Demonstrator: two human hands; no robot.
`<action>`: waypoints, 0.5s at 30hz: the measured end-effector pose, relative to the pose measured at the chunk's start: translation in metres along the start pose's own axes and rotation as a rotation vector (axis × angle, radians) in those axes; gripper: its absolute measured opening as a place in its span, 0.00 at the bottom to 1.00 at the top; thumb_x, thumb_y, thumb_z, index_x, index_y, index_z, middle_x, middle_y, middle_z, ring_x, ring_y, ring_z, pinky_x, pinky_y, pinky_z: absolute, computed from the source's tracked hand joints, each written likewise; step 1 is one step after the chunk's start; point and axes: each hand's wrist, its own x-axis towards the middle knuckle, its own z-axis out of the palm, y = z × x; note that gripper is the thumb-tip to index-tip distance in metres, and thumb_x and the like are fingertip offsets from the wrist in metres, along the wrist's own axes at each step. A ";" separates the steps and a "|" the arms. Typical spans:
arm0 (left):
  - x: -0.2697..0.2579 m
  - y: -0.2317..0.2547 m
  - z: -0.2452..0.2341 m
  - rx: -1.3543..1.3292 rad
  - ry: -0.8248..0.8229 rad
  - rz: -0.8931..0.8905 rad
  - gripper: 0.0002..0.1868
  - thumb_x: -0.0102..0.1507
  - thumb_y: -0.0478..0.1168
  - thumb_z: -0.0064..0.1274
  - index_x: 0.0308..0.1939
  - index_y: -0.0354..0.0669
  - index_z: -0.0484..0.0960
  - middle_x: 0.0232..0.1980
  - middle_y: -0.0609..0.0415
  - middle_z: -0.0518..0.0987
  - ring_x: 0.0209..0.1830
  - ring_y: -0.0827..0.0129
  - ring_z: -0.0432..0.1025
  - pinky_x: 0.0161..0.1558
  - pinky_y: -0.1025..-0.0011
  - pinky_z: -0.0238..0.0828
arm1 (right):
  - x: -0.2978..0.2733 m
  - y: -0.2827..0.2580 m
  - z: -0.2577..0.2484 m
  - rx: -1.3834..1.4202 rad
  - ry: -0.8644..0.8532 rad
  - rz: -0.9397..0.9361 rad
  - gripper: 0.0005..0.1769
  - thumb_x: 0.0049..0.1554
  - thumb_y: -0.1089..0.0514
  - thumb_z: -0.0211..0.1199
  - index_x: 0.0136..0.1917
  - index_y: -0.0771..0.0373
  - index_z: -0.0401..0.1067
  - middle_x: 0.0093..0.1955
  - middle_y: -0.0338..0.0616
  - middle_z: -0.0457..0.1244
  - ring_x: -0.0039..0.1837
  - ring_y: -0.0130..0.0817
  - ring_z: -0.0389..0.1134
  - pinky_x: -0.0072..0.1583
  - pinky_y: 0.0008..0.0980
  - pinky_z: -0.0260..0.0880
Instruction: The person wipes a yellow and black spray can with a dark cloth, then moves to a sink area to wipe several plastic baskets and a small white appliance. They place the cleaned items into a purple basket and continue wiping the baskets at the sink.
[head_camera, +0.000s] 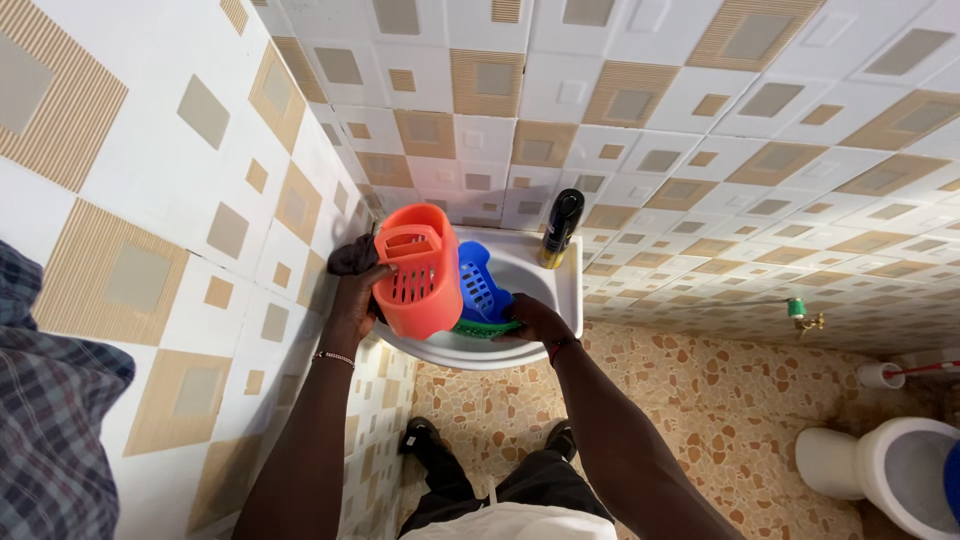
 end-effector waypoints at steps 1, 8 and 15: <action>0.001 -0.002 0.001 0.003 0.010 -0.005 0.22 0.56 0.34 0.65 0.54 0.36 0.83 0.52 0.51 0.84 0.51 0.65 0.79 0.54 0.64 0.78 | -0.002 -0.003 -0.003 -0.024 -0.134 -0.057 0.17 0.61 0.62 0.60 0.62 0.70 0.67 0.61 0.60 0.66 0.60 0.54 0.71 0.60 0.57 0.78; 0.000 -0.016 0.009 -0.064 0.031 0.030 0.21 0.56 0.34 0.65 0.53 0.35 0.84 0.52 0.50 0.84 0.51 0.66 0.79 0.54 0.64 0.78 | -0.008 0.003 -0.012 0.661 -0.122 0.505 0.34 0.68 0.44 0.39 0.76 0.71 0.56 0.71 0.73 0.57 0.66 0.71 0.64 0.61 0.53 0.75; -0.011 -0.020 0.019 -0.075 0.057 0.097 0.24 0.55 0.33 0.64 0.56 0.36 0.81 0.53 0.49 0.83 0.51 0.64 0.79 0.55 0.63 0.78 | -0.015 0.011 0.001 0.575 -0.310 0.506 0.31 0.68 0.47 0.44 0.77 0.70 0.55 0.69 0.67 0.60 0.65 0.63 0.68 0.59 0.53 0.77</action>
